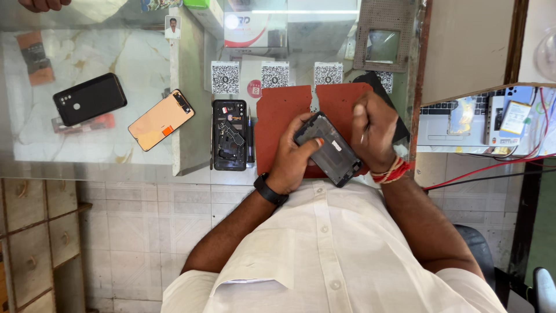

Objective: The person pries open the back cover of a smartphone resting on a red mat, working a thin metal tool along the edge of the phone body. They reposition the phone and continue prying along its edges, with other disassembled phones and parts on the glass counter.

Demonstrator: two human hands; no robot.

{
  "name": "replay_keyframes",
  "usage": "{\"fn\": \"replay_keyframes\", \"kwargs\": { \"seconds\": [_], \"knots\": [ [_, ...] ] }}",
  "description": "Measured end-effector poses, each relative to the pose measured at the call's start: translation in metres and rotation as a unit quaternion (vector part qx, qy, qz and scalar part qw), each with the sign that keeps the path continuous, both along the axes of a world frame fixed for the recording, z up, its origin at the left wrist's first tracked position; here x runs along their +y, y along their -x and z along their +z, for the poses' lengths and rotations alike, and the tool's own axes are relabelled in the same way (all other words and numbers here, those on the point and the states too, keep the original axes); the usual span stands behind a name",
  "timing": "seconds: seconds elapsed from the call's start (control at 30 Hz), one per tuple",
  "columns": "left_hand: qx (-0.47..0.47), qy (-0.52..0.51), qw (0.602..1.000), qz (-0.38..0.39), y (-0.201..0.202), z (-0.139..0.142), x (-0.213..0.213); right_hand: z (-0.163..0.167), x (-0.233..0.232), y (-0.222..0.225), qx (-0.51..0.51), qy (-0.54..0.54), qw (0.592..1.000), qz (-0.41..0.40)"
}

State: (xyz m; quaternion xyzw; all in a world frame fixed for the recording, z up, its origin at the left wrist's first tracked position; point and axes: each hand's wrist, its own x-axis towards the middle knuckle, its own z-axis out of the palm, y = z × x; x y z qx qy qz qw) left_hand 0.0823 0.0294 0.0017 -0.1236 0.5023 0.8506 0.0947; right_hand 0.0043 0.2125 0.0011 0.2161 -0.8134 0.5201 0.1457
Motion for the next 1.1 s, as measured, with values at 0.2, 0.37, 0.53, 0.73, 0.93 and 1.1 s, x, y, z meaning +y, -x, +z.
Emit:
{"fn": "replay_keyframes", "kwargs": {
  "seconds": [0.2,0.37,0.53,0.73,0.93,1.1],
  "knots": [
    [-0.074,-0.088,0.993,0.014,0.004,0.001,0.002,0.017,0.001,0.012,-0.167,-0.010,0.986,0.010],
    [-0.049,-0.051,0.998,-0.002,0.003,-0.002,0.007,0.046,-0.014,0.013,-0.144,-0.047,0.979,0.137],
    [0.063,0.071,0.995,-0.043,-0.002,-0.014,-0.001,0.061,-0.021,0.009,-0.047,-0.185,0.971,0.144],
    [-0.092,-0.033,0.994,-0.040,-0.001,-0.025,-0.004,0.056,-0.037,0.000,0.170,-0.333,0.918,0.131],
    [-0.141,-0.060,0.988,-0.030,0.001,-0.016,-0.011,0.048,-0.034,-0.001,-0.134,-0.016,0.990,0.029],
    [-0.165,-0.069,0.984,-0.024,0.006,-0.012,-0.013,0.042,-0.019,-0.013,-0.067,0.031,0.995,0.066]
  ]
}}
